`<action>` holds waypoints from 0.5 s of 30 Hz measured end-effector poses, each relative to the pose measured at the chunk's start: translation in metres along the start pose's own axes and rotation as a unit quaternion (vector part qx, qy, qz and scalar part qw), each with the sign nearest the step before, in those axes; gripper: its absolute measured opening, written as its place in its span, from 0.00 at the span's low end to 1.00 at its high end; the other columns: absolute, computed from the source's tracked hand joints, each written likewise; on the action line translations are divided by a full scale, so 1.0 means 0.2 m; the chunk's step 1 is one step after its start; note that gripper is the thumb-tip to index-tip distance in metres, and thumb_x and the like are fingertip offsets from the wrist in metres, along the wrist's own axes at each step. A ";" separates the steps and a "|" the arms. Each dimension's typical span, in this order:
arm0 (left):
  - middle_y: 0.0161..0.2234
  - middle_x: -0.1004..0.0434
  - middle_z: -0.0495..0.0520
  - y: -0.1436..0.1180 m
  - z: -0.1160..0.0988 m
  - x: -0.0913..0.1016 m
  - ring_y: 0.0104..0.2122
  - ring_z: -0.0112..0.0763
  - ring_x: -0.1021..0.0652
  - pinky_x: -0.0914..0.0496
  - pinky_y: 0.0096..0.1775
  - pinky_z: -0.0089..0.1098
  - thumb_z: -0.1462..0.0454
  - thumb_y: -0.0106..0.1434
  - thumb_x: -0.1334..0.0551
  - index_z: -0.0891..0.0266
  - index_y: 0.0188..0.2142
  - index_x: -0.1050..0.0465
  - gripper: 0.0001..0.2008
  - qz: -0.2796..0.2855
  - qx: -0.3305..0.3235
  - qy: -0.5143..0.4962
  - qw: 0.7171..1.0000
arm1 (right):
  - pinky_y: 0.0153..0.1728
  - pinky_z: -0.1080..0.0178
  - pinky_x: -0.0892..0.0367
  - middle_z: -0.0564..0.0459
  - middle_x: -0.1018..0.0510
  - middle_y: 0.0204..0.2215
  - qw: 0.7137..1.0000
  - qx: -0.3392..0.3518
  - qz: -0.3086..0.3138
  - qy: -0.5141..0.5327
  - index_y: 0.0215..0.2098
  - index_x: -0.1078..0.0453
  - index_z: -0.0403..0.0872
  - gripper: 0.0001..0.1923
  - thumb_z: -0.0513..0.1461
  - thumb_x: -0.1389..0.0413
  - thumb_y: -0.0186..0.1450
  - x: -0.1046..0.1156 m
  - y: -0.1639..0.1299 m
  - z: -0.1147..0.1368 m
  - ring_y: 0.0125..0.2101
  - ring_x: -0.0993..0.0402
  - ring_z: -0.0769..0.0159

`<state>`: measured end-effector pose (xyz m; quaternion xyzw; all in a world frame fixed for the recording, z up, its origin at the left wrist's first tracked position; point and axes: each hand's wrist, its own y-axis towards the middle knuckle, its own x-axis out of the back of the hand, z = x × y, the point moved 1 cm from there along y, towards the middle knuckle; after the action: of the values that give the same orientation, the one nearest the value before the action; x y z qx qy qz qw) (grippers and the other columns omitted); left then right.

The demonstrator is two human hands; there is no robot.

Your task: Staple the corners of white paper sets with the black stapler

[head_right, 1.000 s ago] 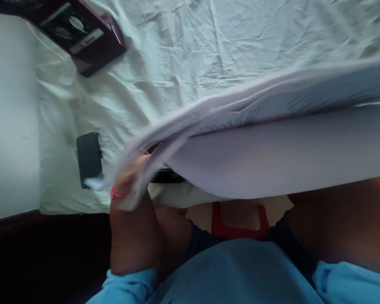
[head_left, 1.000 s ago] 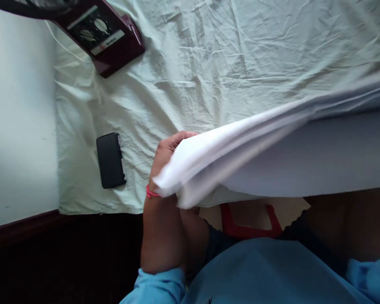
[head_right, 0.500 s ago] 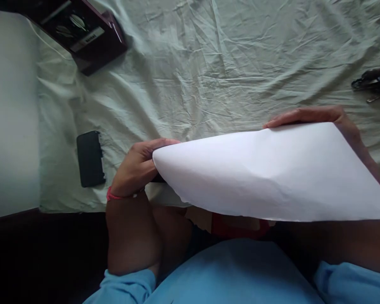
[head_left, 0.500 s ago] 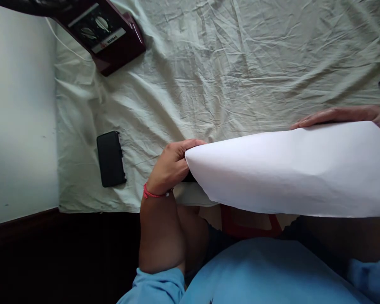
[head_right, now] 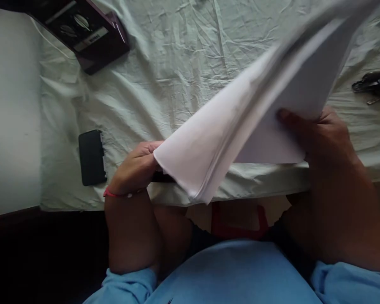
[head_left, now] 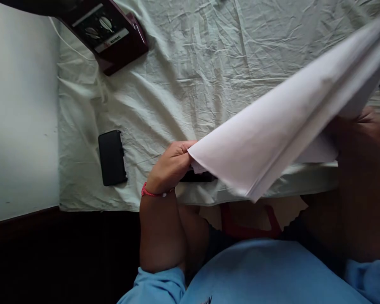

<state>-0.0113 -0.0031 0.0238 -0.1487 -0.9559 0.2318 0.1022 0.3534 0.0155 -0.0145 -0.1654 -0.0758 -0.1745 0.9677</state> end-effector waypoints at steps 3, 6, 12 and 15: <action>0.25 0.23 0.49 0.01 0.03 0.01 0.33 0.35 0.22 0.24 0.43 0.32 0.56 0.64 0.30 0.62 0.31 0.18 0.11 -0.015 -0.041 0.010 0.999 | 0.45 0.57 0.17 0.52 0.15 0.47 0.998 -0.002 -0.026 0.050 0.44 0.17 0.49 0.30 0.48 0.18 0.46 -0.03 -0.01 0.02 0.45 0.17 0.59; 0.34 0.15 0.53 0.01 0.05 0.01 0.41 0.40 0.18 0.23 0.51 0.36 0.54 0.66 0.28 0.62 0.39 0.15 0.13 -0.039 -0.050 0.005 0.998 | 0.52 0.55 0.18 0.52 0.15 0.49 0.997 0.005 -0.026 0.074 0.43 0.16 0.49 0.31 0.48 0.18 0.42 -0.05 -0.02 0.03 0.48 0.17 0.59; 0.39 0.13 0.55 0.00 0.09 -0.01 0.39 0.39 0.17 0.22 0.42 0.33 0.45 0.69 0.29 0.62 0.42 0.13 0.22 -0.091 -0.075 -0.085 0.989 | 0.55 0.51 0.19 0.53 0.14 0.49 0.995 0.024 -0.041 0.090 0.40 0.16 0.50 0.31 0.48 0.17 0.40 -0.05 -0.01 0.02 0.50 0.17 0.56; 0.35 0.14 0.54 0.01 0.10 -0.02 0.33 0.35 0.18 0.25 0.33 0.29 0.45 0.67 0.27 0.62 0.38 0.13 0.21 -0.107 -0.060 -0.099 0.988 | 0.56 0.54 0.19 0.52 0.14 0.50 0.995 0.032 -0.021 0.097 0.42 0.15 0.50 0.31 0.48 0.18 0.41 -0.06 -0.01 0.03 0.50 0.17 0.58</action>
<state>-0.0127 -0.0106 0.0049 -0.0280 -0.9838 0.1754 0.0223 0.3412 0.0189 -0.0103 -0.1154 0.0095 -0.2080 0.9713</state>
